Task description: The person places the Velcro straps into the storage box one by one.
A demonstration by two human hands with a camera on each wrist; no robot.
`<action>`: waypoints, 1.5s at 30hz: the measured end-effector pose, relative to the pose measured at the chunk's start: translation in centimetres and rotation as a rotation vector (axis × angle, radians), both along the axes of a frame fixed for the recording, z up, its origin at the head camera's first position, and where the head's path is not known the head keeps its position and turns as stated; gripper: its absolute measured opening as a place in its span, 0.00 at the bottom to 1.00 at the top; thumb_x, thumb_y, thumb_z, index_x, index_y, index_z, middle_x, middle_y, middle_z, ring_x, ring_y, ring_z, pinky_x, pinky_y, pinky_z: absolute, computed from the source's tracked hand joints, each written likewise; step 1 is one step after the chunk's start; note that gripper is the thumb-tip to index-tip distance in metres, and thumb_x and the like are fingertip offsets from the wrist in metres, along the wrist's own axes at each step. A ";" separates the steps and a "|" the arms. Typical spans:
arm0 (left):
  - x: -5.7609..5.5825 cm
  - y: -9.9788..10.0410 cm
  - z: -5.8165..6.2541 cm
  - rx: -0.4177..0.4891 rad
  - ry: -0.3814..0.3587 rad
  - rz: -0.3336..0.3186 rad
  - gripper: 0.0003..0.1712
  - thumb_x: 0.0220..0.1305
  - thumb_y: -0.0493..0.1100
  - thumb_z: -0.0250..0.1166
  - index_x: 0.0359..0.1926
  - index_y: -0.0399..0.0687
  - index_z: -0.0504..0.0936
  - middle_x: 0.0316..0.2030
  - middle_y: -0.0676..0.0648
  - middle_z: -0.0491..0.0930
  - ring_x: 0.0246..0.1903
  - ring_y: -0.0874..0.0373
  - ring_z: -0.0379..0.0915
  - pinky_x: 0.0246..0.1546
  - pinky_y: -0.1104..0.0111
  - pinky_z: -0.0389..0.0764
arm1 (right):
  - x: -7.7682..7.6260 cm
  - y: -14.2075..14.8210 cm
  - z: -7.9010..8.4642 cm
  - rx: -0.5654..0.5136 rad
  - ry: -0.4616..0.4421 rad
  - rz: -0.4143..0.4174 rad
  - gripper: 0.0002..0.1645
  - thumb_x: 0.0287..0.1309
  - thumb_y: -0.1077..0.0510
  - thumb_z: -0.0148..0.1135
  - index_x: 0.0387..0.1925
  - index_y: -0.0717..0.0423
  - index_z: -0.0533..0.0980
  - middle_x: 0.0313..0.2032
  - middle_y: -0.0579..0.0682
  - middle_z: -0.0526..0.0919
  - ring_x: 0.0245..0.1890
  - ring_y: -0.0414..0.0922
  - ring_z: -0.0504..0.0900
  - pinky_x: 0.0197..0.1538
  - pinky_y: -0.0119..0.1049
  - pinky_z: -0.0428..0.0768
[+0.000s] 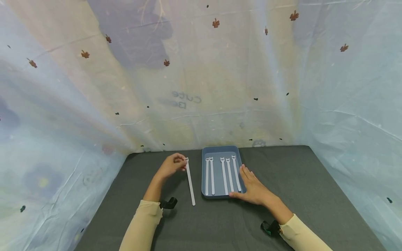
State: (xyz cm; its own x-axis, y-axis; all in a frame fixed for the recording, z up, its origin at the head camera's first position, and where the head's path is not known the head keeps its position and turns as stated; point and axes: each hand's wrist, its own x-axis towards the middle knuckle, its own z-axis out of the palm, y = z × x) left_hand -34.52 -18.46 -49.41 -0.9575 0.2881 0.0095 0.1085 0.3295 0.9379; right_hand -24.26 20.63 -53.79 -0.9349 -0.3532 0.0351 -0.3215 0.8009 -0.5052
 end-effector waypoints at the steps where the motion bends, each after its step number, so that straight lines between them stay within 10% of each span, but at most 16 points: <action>1: 0.1 0.1 0.2 -0.002 0.008 0.006 0.12 0.78 0.40 0.67 0.54 0.36 0.80 0.42 0.40 0.86 0.39 0.55 0.85 0.53 0.44 0.87 | 0.0 0.0 0.0 0.002 0.001 0.000 0.79 0.59 0.20 0.68 0.84 0.70 0.43 0.85 0.67 0.41 0.85 0.64 0.44 0.83 0.64 0.49; 12: 0.5 1.6 3.6 0.057 0.096 0.069 0.15 0.78 0.42 0.68 0.56 0.36 0.79 0.44 0.39 0.85 0.45 0.37 0.86 0.43 0.65 0.89 | -0.1 0.1 -0.1 -0.001 0.004 0.003 0.79 0.59 0.19 0.68 0.84 0.70 0.43 0.85 0.67 0.40 0.85 0.64 0.44 0.83 0.63 0.48; 24: 1.2 4.3 6.4 0.107 0.176 0.074 0.16 0.78 0.41 0.68 0.57 0.36 0.79 0.48 0.37 0.84 0.43 0.47 0.87 0.44 0.67 0.89 | 0.0 0.1 0.0 -0.001 0.006 0.002 0.79 0.59 0.20 0.68 0.84 0.70 0.43 0.85 0.67 0.41 0.85 0.65 0.44 0.83 0.64 0.50; 35: 0.2 7.7 5.7 0.091 0.176 0.010 0.13 0.77 0.36 0.67 0.56 0.33 0.79 0.46 0.37 0.85 0.44 0.35 0.87 0.41 0.67 0.90 | 0.1 0.1 -0.2 -0.003 0.025 0.011 0.78 0.60 0.20 0.67 0.84 0.71 0.44 0.85 0.68 0.41 0.85 0.65 0.45 0.83 0.63 0.49; 45: -0.8 10.2 4.0 0.057 0.175 -0.028 0.09 0.76 0.34 0.67 0.51 0.32 0.80 0.41 0.36 0.87 0.37 0.48 0.89 0.41 0.60 0.92 | 0.0 0.0 -0.2 -0.002 0.017 0.002 0.79 0.59 0.20 0.68 0.84 0.71 0.44 0.84 0.68 0.41 0.85 0.65 0.45 0.83 0.63 0.49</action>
